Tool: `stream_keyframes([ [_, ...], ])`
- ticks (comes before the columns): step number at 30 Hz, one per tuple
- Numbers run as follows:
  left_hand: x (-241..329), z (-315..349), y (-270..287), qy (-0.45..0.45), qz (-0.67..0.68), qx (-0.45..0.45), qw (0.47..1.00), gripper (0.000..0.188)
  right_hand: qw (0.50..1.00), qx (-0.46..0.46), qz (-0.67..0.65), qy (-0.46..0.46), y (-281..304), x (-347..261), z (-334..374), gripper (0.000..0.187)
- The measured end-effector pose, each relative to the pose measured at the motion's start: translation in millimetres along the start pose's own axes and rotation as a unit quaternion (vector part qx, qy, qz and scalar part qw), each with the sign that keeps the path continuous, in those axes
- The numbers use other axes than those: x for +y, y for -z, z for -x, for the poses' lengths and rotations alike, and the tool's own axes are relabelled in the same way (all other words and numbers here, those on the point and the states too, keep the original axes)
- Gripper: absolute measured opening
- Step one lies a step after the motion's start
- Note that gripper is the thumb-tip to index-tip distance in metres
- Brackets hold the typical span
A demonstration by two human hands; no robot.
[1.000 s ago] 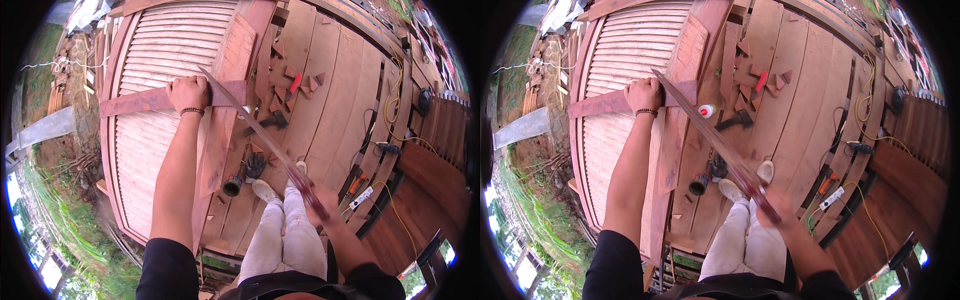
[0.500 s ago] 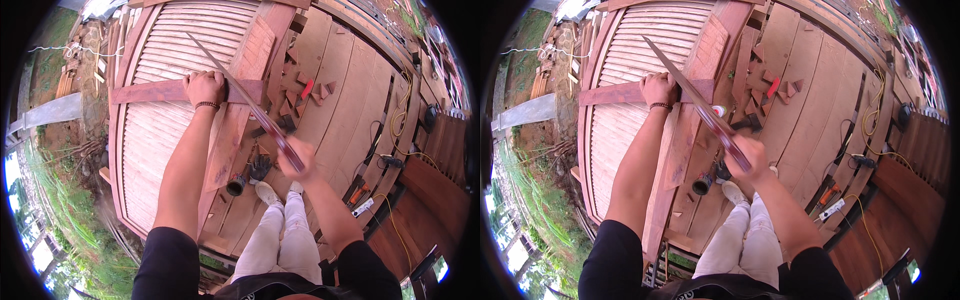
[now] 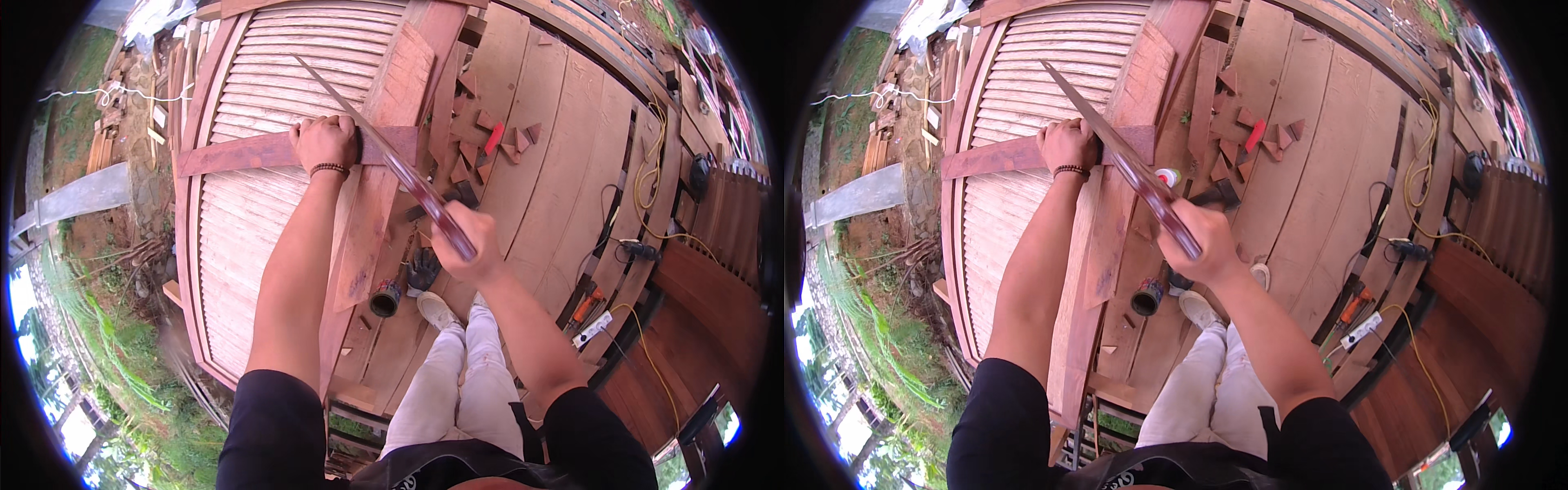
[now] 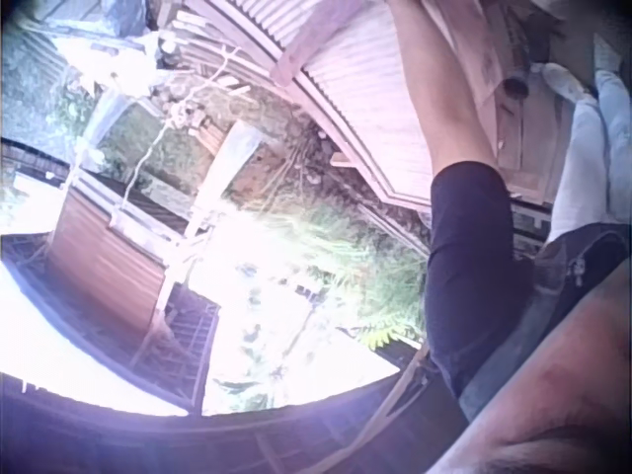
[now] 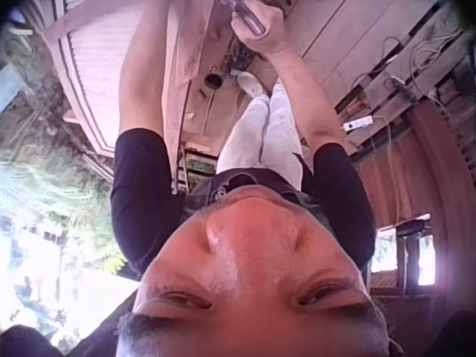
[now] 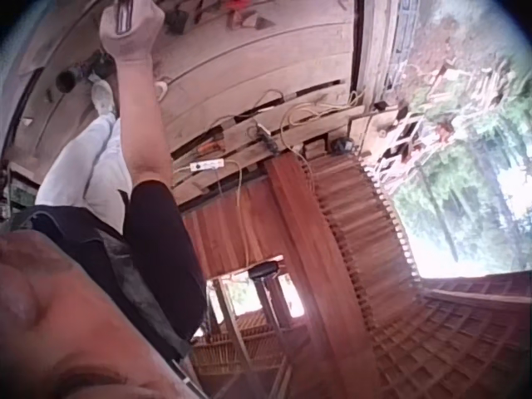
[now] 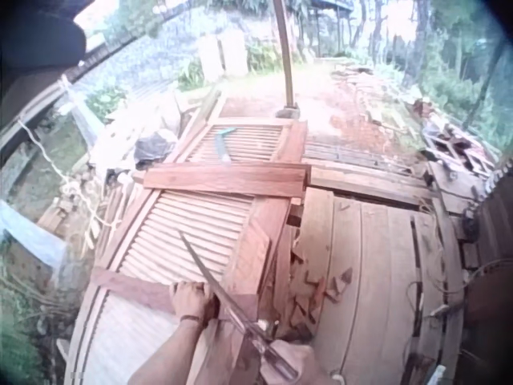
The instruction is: The person measures and marks a wooden slatted panel using a square and pencil, then uses an angle grinder to cut a wooden strip. They later use a hand saw to cut another strip and fit it into the panel frame.
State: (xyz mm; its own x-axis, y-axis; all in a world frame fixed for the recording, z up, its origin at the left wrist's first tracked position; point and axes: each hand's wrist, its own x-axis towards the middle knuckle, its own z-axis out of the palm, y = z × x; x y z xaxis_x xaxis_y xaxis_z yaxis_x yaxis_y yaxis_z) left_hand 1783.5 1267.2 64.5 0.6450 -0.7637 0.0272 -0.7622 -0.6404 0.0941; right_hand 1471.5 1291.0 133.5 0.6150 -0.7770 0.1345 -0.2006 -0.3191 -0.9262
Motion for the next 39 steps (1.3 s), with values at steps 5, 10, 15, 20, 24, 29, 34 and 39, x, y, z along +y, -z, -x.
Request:
stream_keyframes([
  [5, -5.4, 1.4, 11.8, 0.009, 0.0, 0.011, 1.0, 0.047, 0.987, -0.044, 0.02, -0.152, 72.3, -2.1, 132.9, 0.021],
  [10, 8.1, -2.2, -9.0, -0.011, 0.035, 0.04, 0.999, 0.043, 0.999, -0.03, -0.013, 0.035, -4.2, 26.9, -13.0, 0.011],
  [15, -11.6, -5.1, 15.7, 0.013, -0.04, 0.016, 0.999, 0.045, 0.994, -0.037, 0.095, 0.042, 39.8, -13.4, 76.5, 0.015],
  [20, -12.2, 5.7, 8.8, 0.0, -0.032, 0.017, 0.999, 0.046, 0.993, -0.029, 0.077, 0.086, 42.6, 5.9, 61.7, 0.014],
  [24, 0.9, -4.8, -4.1, -0.006, -0.003, 0.022, 1.0, 0.045, 0.998, -0.013, -0.053, -0.023, -20.3, 11.9, -36.7, 0.014],
  [29, -13.5, 1.3, 7.1, -0.018, -0.042, 0.021, 0.999, 0.047, 0.992, -0.082, 0.093, -0.009, 84.0, -12.5, 138.9, 0.014],
  [34, -6.8, -7.0, 2.9, -0.018, -0.007, 0.058, 0.998, 0.042, 0.996, -0.005, 0.001, 0.091, 10.8, 19.2, 21.6, 0.013],
  [39, -12.7, 1.7, -5.2, -0.022, 0.0, 0.059, 0.998, 0.043, 0.997, 0.026, 0.026, 0.073, 8.0, 6.9, 34.1, 0.013],
])
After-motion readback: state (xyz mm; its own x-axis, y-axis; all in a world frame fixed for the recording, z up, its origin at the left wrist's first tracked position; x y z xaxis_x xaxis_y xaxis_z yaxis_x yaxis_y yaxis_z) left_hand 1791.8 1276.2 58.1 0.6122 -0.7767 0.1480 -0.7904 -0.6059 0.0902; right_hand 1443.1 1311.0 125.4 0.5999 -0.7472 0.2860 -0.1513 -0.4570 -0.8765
